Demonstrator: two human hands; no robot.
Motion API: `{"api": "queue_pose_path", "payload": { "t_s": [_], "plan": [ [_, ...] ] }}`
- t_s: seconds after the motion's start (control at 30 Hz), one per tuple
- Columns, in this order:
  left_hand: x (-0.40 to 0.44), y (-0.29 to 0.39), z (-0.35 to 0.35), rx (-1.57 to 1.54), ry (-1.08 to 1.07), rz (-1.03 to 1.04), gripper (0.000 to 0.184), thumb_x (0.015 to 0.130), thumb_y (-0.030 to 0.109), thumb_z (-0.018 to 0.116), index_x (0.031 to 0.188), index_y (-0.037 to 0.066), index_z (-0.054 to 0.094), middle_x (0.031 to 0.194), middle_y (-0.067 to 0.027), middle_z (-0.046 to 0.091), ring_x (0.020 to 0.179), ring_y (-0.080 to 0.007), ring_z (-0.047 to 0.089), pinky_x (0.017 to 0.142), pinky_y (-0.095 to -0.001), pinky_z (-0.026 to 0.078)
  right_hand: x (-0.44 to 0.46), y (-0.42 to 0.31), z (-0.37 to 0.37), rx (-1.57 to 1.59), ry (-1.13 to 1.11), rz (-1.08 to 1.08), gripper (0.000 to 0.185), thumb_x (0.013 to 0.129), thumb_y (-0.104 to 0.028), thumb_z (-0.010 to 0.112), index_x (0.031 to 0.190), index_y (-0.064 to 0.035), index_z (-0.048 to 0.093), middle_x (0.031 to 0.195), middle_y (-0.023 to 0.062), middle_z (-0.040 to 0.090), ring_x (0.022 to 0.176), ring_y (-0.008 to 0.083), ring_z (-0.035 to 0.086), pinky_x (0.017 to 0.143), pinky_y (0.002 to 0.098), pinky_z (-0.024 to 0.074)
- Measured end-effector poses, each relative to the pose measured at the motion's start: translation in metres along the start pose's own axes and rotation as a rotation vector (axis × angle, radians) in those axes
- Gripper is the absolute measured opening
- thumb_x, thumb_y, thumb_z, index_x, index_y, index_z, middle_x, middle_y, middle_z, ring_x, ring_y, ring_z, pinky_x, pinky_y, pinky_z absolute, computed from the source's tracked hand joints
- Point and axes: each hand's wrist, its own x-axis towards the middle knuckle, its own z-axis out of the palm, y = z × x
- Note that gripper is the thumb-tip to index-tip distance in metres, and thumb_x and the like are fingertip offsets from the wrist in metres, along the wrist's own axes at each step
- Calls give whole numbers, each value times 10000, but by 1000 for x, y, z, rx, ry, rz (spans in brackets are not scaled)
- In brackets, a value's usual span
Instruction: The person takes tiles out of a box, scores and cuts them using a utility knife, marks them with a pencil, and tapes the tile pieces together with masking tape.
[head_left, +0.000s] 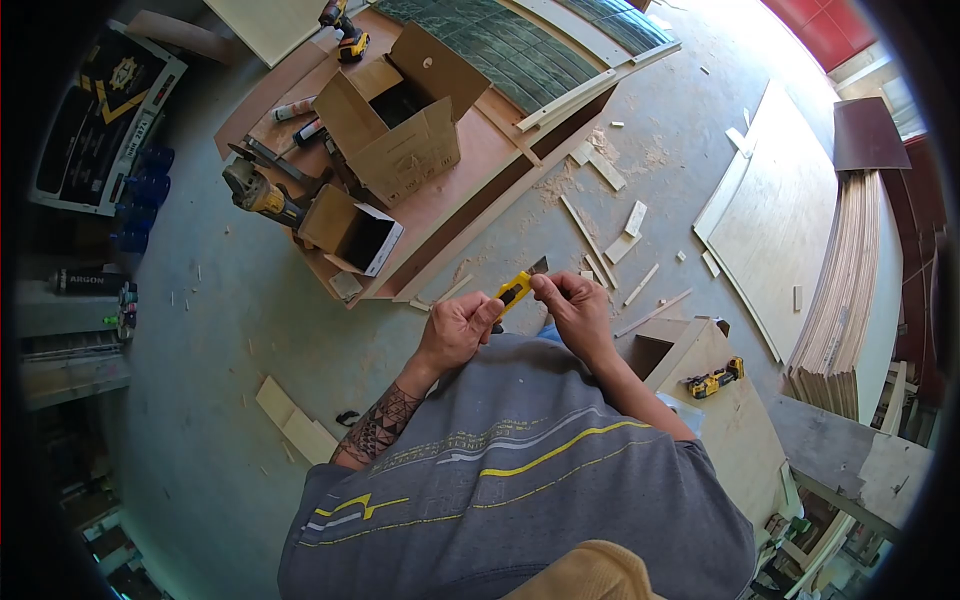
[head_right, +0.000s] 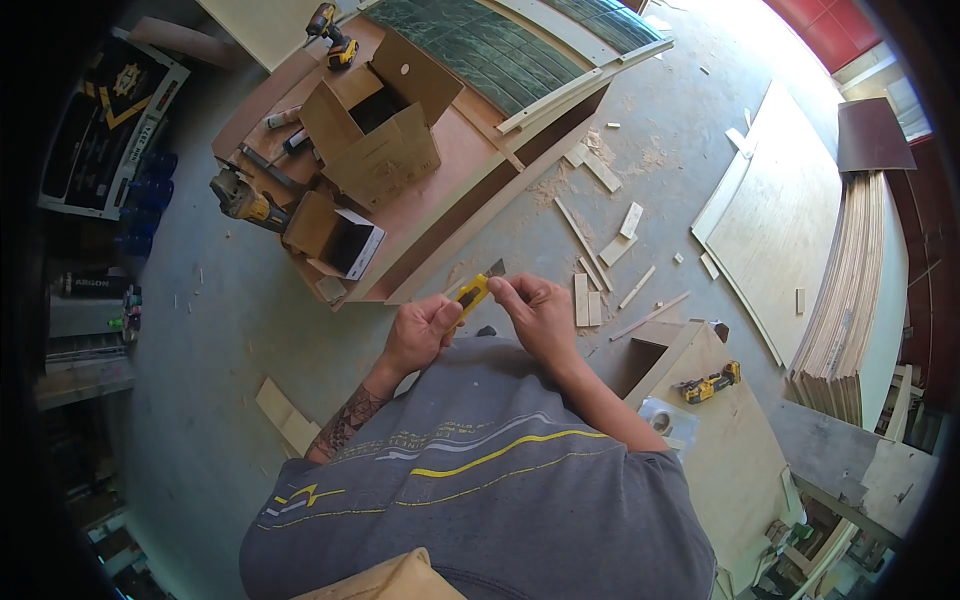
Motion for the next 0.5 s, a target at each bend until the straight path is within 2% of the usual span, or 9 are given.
{"api": "queue_pose_path", "payload": {
  "t_s": [0.07, 0.2, 0.27, 0.4, 0.5],
  "plan": [
    [0, -1, 0, -32, 6, -26, 503, 1080, 492, 594, 862, 47, 684, 592, 35, 554, 506, -44, 505, 482, -234, 404, 0, -8, -3, -78, -25, 102, 368, 993, -345, 753, 884, 6, 761, 611, 52, 627, 575, 75, 516, 556, 300, 434],
    [0, -4, -2, -51, 1, -22, 507, 1082, 493, 590, 861, 46, 682, 593, 34, 554, 507, -43, 505, 482, -233, 405, 1, -4, 0, -97, -38, 118, 356, 998, -328, 744, 895, 13, 755, 655, 73, 649, 596, 103, 553, 579, 310, 448],
    [0, -5, -4, -41, -32, -48, 510, 1081, 494, 590, 859, 44, 681, 597, 33, 556, 510, -43, 508, 483, -233, 407, 0, -6, 6, -69, 11, -128, 374, 1029, -338, 719, 890, 10, 732, 697, -4, 592, 654, 67, 506, 599, 272, 411],
    [-1, -3, -9, -58, -37, -68, 510, 1081, 494, 590, 860, 44, 682, 596, 33, 559, 512, -44, 512, 486, -235, 410, 3, -4, 8, -97, -11, -201, 335, 1036, -308, 707, 918, 4, 740, 690, 3, 568, 659, 83, 520, 612, 275, 419],
    [-1, -3, -11, -29, -16, -17, 508, 1081, 495, 590, 861, 46, 683, 597, 35, 562, 515, -44, 515, 488, -236, 412, 3, -6, 10, -89, -22, -121, 335, 1036, -305, 710, 908, 3, 743, 689, -14, 584, 651, 67, 511, 598, 270, 414]
  ]
}}
